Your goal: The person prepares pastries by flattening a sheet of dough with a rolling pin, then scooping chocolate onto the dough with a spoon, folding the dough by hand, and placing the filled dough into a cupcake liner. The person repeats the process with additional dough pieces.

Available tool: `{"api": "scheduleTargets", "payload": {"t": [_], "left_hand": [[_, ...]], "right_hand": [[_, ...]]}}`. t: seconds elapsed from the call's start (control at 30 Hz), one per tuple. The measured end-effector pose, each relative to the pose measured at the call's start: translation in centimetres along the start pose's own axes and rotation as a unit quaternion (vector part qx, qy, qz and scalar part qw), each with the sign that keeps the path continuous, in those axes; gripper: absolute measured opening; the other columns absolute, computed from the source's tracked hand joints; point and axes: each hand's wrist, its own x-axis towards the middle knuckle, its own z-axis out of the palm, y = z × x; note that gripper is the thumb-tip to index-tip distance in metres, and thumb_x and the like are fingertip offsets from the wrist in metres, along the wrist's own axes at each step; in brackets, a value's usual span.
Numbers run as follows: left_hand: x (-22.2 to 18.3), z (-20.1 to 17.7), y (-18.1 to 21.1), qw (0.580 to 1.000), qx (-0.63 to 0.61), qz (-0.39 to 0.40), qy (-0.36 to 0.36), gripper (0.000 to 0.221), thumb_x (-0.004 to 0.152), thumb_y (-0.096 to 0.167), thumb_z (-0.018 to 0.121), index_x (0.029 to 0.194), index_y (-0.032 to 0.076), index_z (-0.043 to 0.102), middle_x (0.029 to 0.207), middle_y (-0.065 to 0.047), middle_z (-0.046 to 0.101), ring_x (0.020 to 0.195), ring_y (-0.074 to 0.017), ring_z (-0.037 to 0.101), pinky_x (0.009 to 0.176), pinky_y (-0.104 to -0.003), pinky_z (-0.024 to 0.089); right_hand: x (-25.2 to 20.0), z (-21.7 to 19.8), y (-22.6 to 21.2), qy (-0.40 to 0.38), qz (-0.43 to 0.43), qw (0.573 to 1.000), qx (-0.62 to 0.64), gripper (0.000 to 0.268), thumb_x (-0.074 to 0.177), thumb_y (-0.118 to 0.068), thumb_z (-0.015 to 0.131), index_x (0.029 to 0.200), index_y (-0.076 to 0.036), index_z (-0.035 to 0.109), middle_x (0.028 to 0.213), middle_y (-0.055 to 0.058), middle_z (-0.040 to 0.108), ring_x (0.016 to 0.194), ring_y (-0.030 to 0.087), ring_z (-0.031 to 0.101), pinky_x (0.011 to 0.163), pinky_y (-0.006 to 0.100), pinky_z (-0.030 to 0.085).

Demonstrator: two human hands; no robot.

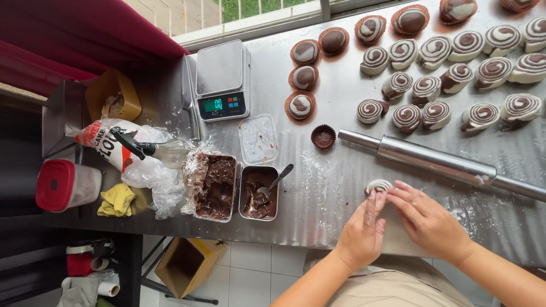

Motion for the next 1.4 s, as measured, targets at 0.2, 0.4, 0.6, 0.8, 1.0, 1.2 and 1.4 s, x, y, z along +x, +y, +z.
{"api": "scheduleTargets", "payload": {"t": [0.2, 0.4, 0.6, 0.8, 1.0, 1.2, 1.4], "left_hand": [[-0.6, 1.3, -0.8, 0.999, 0.001, 0.034, 0.005, 0.073, 0.100, -0.006, 0.053, 0.165, -0.002, 0.021, 0.152, -0.022, 0.057, 0.139, -0.0428, 0.056, 0.125, -0.048, 0.042], [0.1, 0.3, -0.8, 0.997, 0.065, 0.036, 0.020, 0.068, 0.104, 0.010, 0.060, 0.163, 0.003, 0.027, 0.156, -0.025, 0.051, 0.149, -0.0427, 0.050, 0.125, -0.049, 0.042], [-0.1, 2.3, -2.7, 0.987, 0.154, 0.014, -0.046, 0.088, 0.102, 0.046, 0.061, 0.166, -0.003, 0.026, 0.170, -0.027, 0.035, 0.162, -0.0441, 0.033, 0.130, -0.055, 0.032], [0.2, 2.7, -3.5, 0.980, 0.176, -0.040, -0.079, 0.093, 0.100, 0.048, 0.061, 0.166, -0.004, 0.020, 0.172, -0.027, 0.030, 0.161, -0.0435, 0.029, 0.130, -0.053, 0.027], [0.3, 0.4, -2.0, 0.990, 0.047, -0.114, -0.063, 0.080, 0.106, 0.031, 0.057, 0.169, -0.001, 0.019, 0.172, -0.022, 0.037, 0.159, -0.0444, 0.034, 0.129, -0.051, 0.028], [0.4, -0.5, 0.1, 0.996, 0.020, -0.069, -0.062, 0.081, 0.107, 0.027, 0.055, 0.167, -0.007, 0.013, 0.170, -0.020, 0.040, 0.156, -0.0406, 0.040, 0.131, -0.053, 0.028], [-0.5, 1.4, -2.0, 0.988, 0.128, -0.022, -0.089, 0.085, 0.101, 0.034, 0.064, 0.163, -0.008, 0.022, 0.166, -0.025, 0.040, 0.155, -0.0423, 0.041, 0.127, -0.051, 0.033]], "right_hand": [[1.0, -0.6, 0.5, -0.038, -0.009, 0.999, 0.004, 0.059, 0.085, -0.021, 0.063, 0.141, -0.005, 0.051, 0.150, 0.011, 0.051, 0.140, 0.033, 0.046, 0.114, 0.046, 0.038], [0.2, 0.6, 0.9, -0.050, -0.026, 0.998, -0.030, 0.068, 0.088, -0.037, 0.059, 0.146, -0.004, 0.044, 0.155, 0.012, 0.043, 0.142, 0.032, 0.041, 0.116, 0.047, 0.034], [0.2, 1.4, 1.1, -0.066, -0.009, 0.994, -0.090, 0.081, 0.085, -0.045, 0.056, 0.150, -0.001, 0.035, 0.158, 0.014, 0.036, 0.145, 0.031, 0.035, 0.115, 0.049, 0.029], [-0.8, 2.2, 2.5, -0.111, 0.025, 0.985, -0.130, 0.089, 0.081, -0.049, 0.056, 0.155, -0.006, 0.030, 0.159, 0.010, 0.033, 0.146, 0.027, 0.032, 0.117, 0.053, 0.024], [0.1, -0.2, 1.7, -0.121, 0.026, 0.991, -0.051, 0.086, 0.084, -0.047, 0.059, 0.156, -0.010, 0.030, 0.159, 0.009, 0.033, 0.144, 0.029, 0.032, 0.116, 0.053, 0.024], [-1.0, 1.5, 1.3, -0.095, -0.021, 0.995, -0.021, 0.079, 0.087, -0.045, 0.059, 0.151, -0.005, 0.036, 0.156, 0.013, 0.040, 0.143, 0.030, 0.038, 0.116, 0.051, 0.029], [-1.8, 2.1, 2.1, -0.124, -0.014, 0.990, -0.064, 0.077, 0.086, -0.046, 0.058, 0.148, -0.006, 0.038, 0.155, 0.013, 0.040, 0.141, 0.030, 0.039, 0.115, 0.052, 0.029]]}}
